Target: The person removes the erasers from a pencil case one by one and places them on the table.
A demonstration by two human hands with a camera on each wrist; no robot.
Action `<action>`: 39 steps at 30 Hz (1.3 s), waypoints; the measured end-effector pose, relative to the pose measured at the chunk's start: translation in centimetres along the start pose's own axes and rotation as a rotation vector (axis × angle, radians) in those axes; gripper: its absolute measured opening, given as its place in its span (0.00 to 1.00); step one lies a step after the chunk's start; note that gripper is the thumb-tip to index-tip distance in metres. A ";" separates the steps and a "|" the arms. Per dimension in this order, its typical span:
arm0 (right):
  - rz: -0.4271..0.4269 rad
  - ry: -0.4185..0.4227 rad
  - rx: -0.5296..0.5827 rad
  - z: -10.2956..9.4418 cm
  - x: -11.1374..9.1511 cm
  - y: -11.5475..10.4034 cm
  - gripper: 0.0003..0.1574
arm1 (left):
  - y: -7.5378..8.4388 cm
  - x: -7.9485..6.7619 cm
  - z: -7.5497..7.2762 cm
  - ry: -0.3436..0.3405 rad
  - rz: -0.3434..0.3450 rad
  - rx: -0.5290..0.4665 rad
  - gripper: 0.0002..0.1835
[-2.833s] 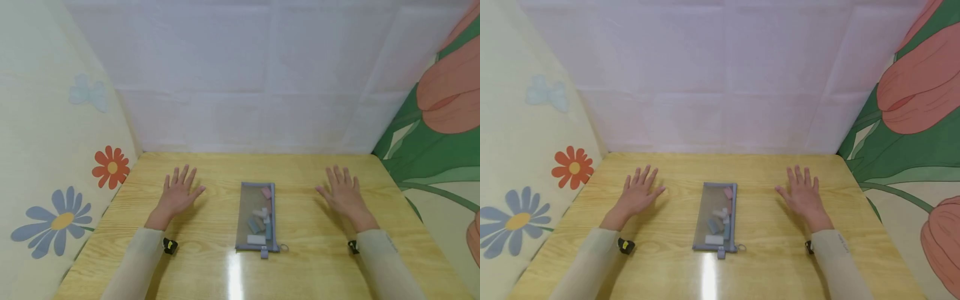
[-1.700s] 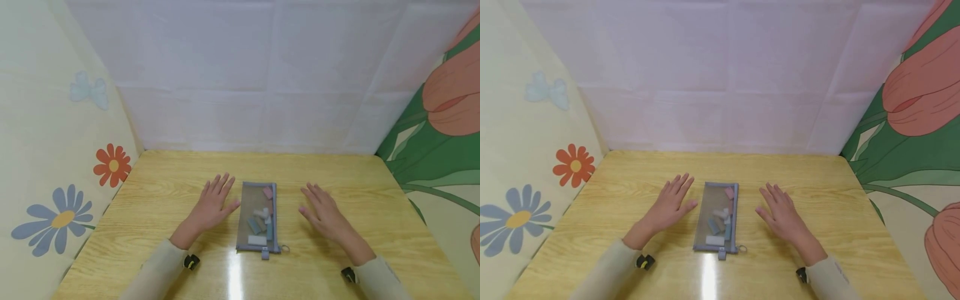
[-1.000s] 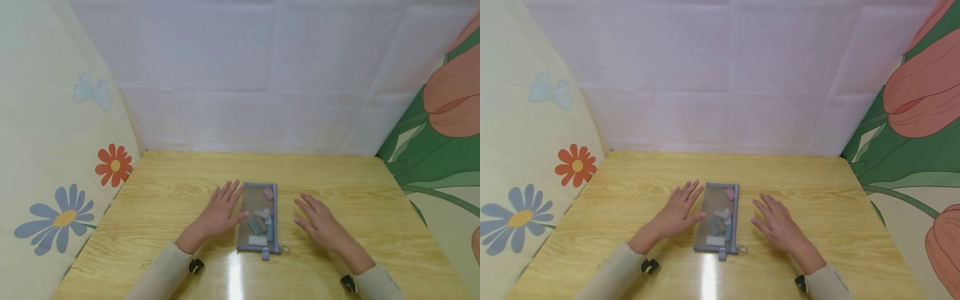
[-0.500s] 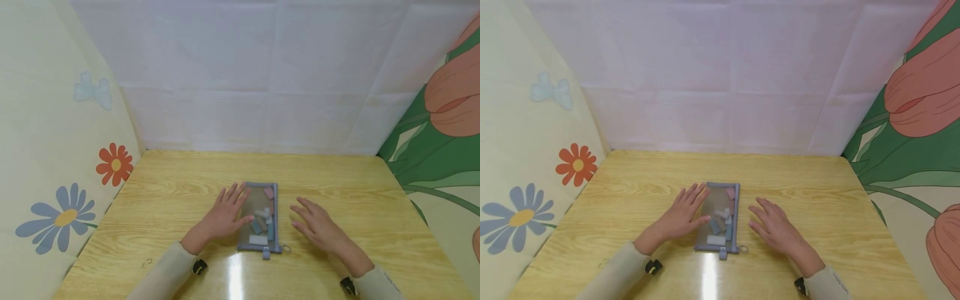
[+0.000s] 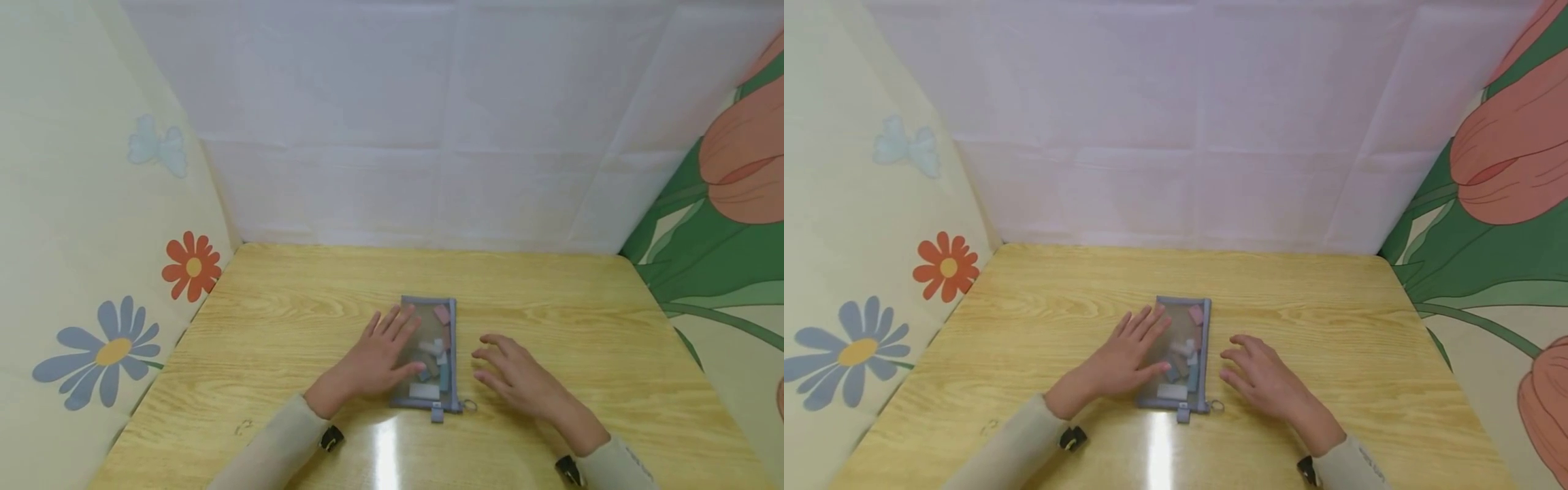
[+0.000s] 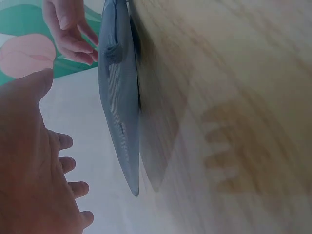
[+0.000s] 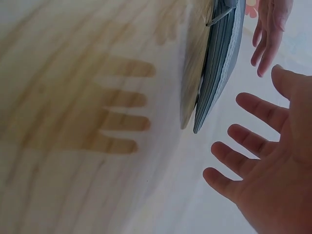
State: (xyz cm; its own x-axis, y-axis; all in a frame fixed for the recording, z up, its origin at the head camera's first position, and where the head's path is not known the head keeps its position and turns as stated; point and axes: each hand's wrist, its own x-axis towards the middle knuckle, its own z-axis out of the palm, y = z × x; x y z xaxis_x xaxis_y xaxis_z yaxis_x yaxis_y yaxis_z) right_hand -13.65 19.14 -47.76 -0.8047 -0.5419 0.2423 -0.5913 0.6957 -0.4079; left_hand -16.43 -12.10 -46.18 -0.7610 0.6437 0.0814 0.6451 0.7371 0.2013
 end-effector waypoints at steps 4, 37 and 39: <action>-0.002 -0.004 0.015 0.1 -0.1 -0.1 0.19 | 0.3 0.2 0.2 -0.019 0.025 0.016 0.44; -0.095 -0.199 -0.023 0.7 -0.3 -2.1 0.18 | 2.5 1.3 1.9 -0.145 0.082 0.047 0.47; -0.106 -0.205 -0.031 0.8 -0.3 -2.2 0.18 | 2.6 1.4 1.8 -0.152 0.078 0.045 0.47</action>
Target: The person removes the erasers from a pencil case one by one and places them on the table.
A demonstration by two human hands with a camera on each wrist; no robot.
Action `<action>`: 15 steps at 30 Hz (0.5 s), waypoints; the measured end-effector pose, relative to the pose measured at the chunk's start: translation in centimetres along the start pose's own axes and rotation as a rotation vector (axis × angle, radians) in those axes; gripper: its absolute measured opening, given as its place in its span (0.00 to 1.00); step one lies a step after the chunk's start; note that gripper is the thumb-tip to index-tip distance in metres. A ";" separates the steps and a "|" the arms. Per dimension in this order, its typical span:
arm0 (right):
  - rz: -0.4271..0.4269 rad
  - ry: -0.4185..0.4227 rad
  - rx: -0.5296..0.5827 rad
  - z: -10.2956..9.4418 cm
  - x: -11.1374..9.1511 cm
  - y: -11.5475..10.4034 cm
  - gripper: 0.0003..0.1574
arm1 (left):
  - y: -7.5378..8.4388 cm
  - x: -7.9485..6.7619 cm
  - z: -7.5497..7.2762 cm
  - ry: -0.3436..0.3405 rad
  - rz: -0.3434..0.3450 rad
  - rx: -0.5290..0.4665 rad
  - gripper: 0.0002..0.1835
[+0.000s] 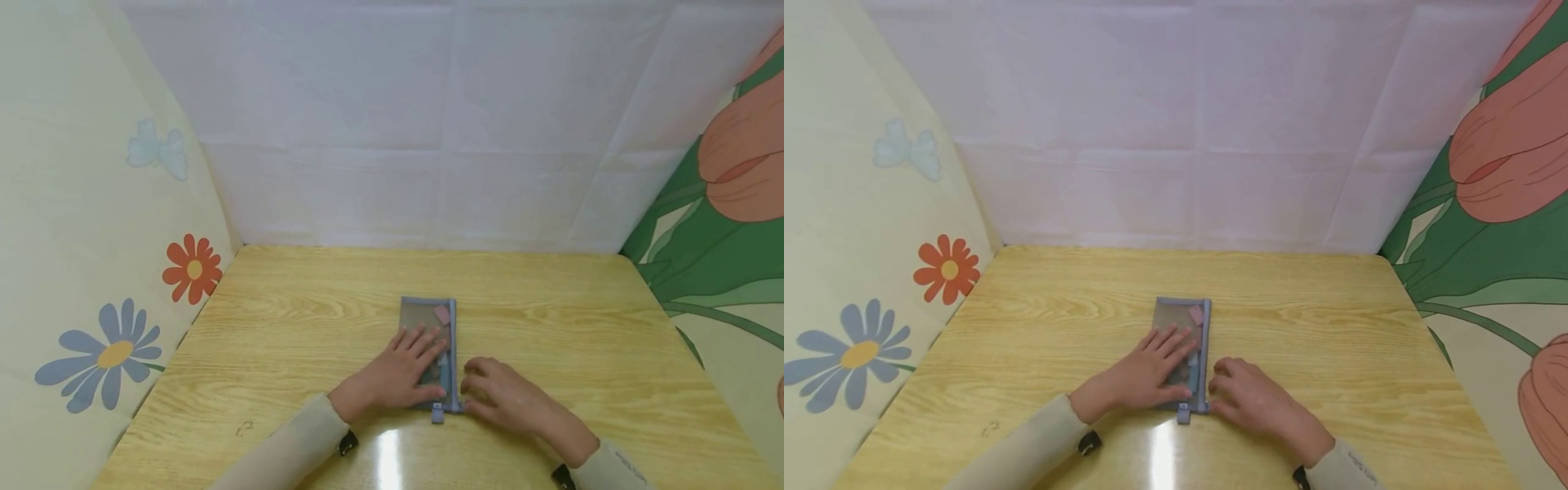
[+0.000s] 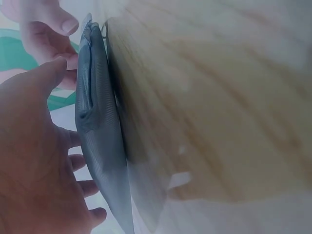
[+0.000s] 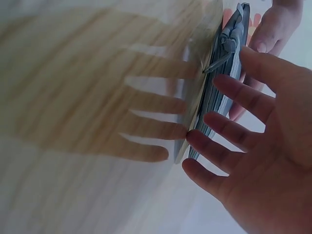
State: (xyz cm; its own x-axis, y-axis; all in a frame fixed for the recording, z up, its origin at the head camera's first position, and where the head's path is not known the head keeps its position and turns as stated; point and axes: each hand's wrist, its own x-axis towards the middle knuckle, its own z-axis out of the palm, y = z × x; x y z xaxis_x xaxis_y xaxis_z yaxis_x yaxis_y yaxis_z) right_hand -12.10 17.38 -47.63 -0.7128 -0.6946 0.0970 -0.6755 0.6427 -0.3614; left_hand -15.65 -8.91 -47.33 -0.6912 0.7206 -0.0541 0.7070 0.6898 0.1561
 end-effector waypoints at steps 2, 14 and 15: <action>-0.009 -0.005 -0.013 0.0 0.0 -0.1 0.18 | 0.0 0.1 0.0 -0.003 -0.002 0.003 0.47; -0.034 -0.026 -0.054 0.3 0.4 -0.5 0.09 | 0.4 0.2 -0.1 -0.052 -0.020 0.028 0.52; -0.033 -0.024 -0.056 0.4 0.4 -0.6 0.08 | 0.4 0.3 0.0 -0.055 -0.022 0.030 0.52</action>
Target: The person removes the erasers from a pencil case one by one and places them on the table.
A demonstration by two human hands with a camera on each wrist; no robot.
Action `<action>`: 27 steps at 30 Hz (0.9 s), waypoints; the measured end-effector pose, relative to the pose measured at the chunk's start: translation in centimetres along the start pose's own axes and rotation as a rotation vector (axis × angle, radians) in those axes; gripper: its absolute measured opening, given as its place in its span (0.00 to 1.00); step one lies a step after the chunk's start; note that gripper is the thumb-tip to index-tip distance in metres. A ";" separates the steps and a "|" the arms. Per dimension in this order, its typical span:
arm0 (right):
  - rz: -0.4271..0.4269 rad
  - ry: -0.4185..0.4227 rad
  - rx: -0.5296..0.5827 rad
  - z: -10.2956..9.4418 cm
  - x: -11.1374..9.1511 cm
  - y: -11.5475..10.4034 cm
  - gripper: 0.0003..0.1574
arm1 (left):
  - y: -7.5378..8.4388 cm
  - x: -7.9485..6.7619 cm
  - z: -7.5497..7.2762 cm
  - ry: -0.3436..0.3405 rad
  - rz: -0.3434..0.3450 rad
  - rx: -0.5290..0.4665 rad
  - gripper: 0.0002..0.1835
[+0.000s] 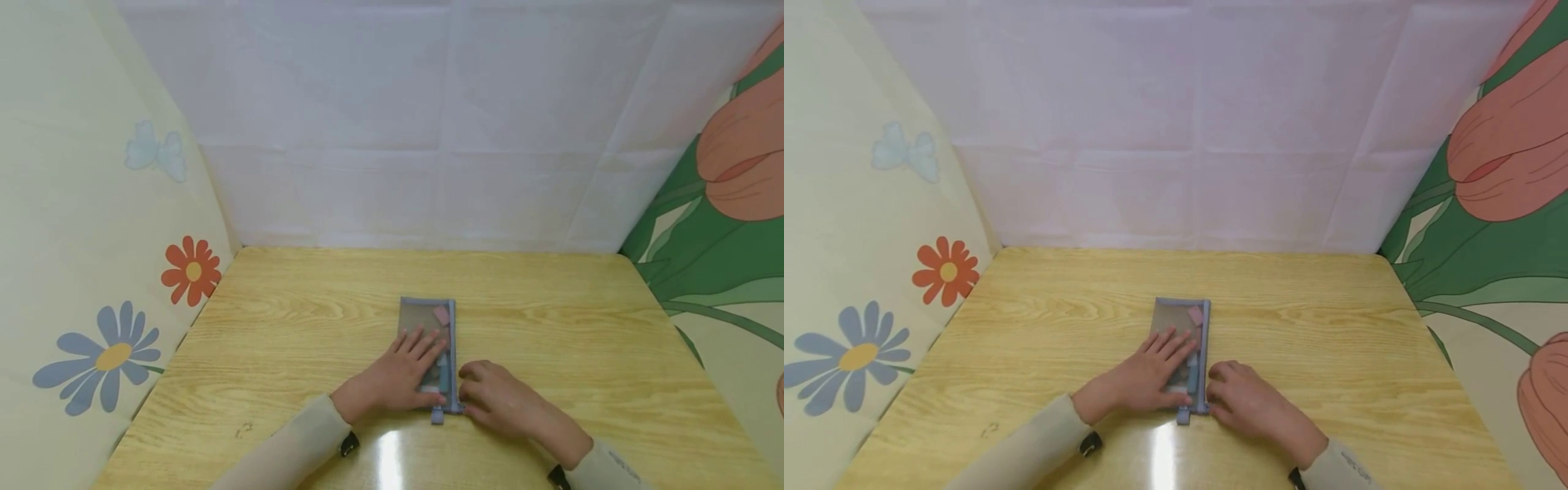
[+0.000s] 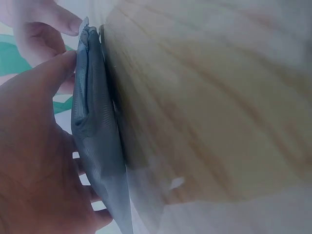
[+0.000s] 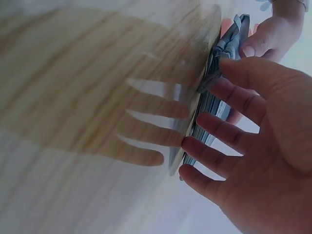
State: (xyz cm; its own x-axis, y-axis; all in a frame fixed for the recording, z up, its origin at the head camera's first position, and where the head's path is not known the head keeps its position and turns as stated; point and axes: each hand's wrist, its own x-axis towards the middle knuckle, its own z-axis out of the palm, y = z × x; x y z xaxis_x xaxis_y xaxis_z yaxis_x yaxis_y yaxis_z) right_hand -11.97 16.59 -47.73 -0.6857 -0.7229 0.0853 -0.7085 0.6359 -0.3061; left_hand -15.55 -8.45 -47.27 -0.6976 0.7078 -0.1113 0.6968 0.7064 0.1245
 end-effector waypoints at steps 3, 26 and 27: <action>-0.004 0.008 -0.011 -0.1 0.2 -0.2 0.06 | 0.0 0.0 0.1 -0.002 -0.002 -0.003 0.53; -0.055 0.041 -0.117 0.2 0.9 -0.3 0.05 | 0.5 -0.1 -0.3 -0.077 -0.053 0.037 0.53; -0.055 0.043 -0.120 0.2 0.9 -0.3 0.05 | 0.6 -0.1 -0.2 -0.077 -0.054 0.042 0.53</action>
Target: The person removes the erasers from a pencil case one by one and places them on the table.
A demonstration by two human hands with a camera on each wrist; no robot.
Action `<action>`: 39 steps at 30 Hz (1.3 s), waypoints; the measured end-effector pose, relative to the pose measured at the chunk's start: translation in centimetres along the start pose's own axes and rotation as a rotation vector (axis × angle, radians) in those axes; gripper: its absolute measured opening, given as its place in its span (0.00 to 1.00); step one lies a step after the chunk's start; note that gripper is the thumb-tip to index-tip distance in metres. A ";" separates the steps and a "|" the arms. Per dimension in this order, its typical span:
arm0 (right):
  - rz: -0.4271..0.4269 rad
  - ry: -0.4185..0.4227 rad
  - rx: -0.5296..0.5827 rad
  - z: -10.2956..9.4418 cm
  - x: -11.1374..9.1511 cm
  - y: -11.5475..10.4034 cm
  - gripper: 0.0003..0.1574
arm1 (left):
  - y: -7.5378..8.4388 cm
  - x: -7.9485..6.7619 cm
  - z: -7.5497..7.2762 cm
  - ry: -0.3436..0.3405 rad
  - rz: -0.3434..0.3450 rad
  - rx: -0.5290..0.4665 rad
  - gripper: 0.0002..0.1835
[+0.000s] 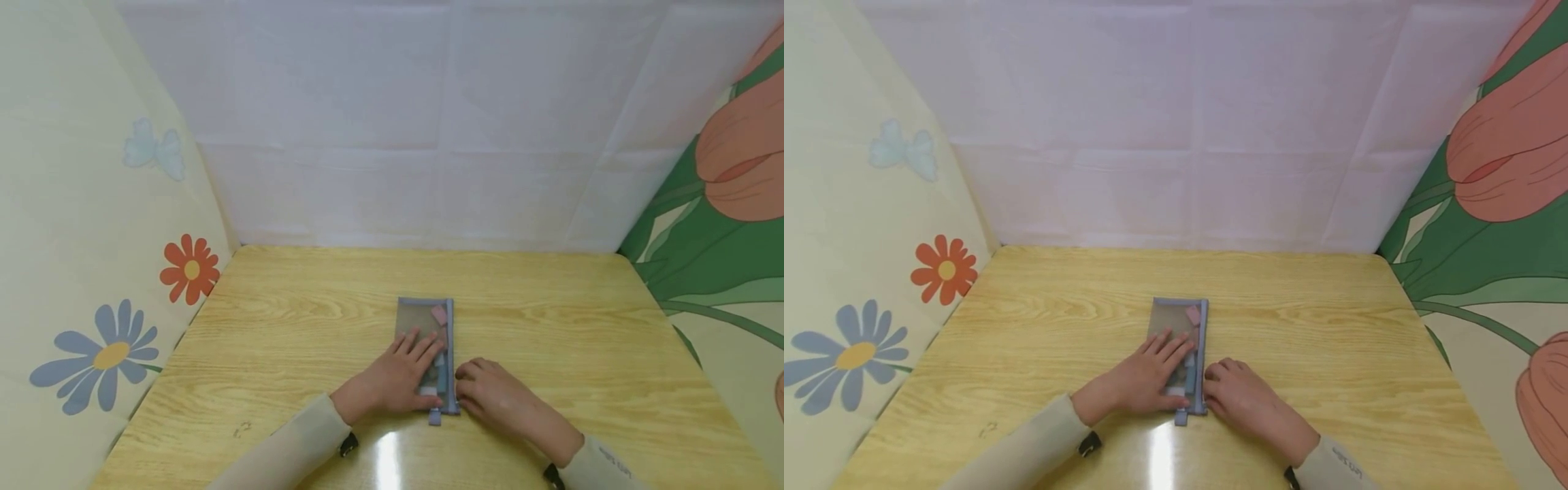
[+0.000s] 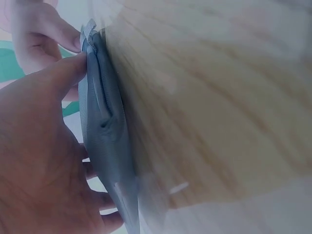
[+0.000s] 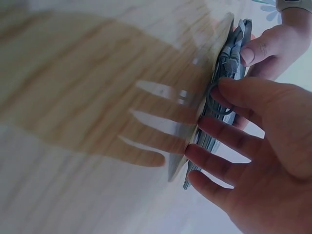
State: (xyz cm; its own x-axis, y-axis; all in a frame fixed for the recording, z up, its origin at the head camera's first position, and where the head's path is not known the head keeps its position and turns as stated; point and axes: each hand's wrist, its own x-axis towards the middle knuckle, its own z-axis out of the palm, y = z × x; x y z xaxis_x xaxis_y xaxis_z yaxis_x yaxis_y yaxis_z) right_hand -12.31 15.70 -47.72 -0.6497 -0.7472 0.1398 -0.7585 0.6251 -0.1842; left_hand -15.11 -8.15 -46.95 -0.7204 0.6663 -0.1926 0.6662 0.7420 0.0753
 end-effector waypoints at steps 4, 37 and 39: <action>0.001 0.008 -0.007 0.1 0.1 0.0 0.03 | 0.0 0.0 0.1 -0.002 -0.001 0.015 0.53; 0.032 0.032 -0.062 -0.1 1.5 1.8 0.04 | 0.0 0.2 0.5 -0.016 -0.005 0.021 0.54; 0.036 0.027 -0.058 -0.2 1.6 1.9 0.04 | 0.0 0.2 0.5 -0.018 -0.005 0.022 0.55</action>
State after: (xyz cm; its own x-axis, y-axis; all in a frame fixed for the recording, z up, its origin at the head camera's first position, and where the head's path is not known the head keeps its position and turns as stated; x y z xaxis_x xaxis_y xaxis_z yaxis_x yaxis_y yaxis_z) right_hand -14.84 15.73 -47.69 -0.6773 -0.7179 0.1608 -0.7356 0.6643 -0.1327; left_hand -15.12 -8.05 -47.45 -0.7206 0.6607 -0.2104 0.6665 0.7436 0.0524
